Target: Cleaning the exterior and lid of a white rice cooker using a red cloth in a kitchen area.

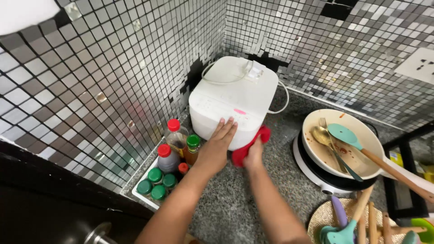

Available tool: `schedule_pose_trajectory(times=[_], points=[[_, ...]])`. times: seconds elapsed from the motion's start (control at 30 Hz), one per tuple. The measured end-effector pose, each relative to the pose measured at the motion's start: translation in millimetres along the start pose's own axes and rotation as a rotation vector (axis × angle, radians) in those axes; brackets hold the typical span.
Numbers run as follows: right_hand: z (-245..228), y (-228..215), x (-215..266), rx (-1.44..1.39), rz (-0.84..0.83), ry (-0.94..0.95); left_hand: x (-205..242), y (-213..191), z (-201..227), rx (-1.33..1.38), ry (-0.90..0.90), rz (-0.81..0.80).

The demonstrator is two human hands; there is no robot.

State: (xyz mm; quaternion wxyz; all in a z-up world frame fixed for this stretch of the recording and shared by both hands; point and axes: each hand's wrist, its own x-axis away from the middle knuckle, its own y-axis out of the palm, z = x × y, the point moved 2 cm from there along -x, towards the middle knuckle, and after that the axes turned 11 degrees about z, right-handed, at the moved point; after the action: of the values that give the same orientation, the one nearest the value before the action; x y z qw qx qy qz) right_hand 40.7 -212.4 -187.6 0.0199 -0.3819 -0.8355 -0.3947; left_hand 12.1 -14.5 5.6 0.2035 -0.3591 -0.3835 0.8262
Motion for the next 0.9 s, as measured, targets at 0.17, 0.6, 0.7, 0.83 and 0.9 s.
schedule_pose_trajectory(times=[0.17,0.6,0.7,0.83,0.9], points=[[39,-37,36,-0.162,0.015,0.046,2,9,-1,0.024,0.019,0.088],[12,-29,68,1.017,0.255,-0.476,3,7,-7,-0.029,0.046,0.108],[4,-10,66,1.16,0.279,-0.581,1,7,-7,-0.037,0.03,0.088],[3,-48,25,1.199,0.218,-0.547,4,8,-8,-0.028,0.051,0.108],[-15,-61,19,1.136,0.255,-0.546,8,10,-6,-0.036,0.055,0.12]])
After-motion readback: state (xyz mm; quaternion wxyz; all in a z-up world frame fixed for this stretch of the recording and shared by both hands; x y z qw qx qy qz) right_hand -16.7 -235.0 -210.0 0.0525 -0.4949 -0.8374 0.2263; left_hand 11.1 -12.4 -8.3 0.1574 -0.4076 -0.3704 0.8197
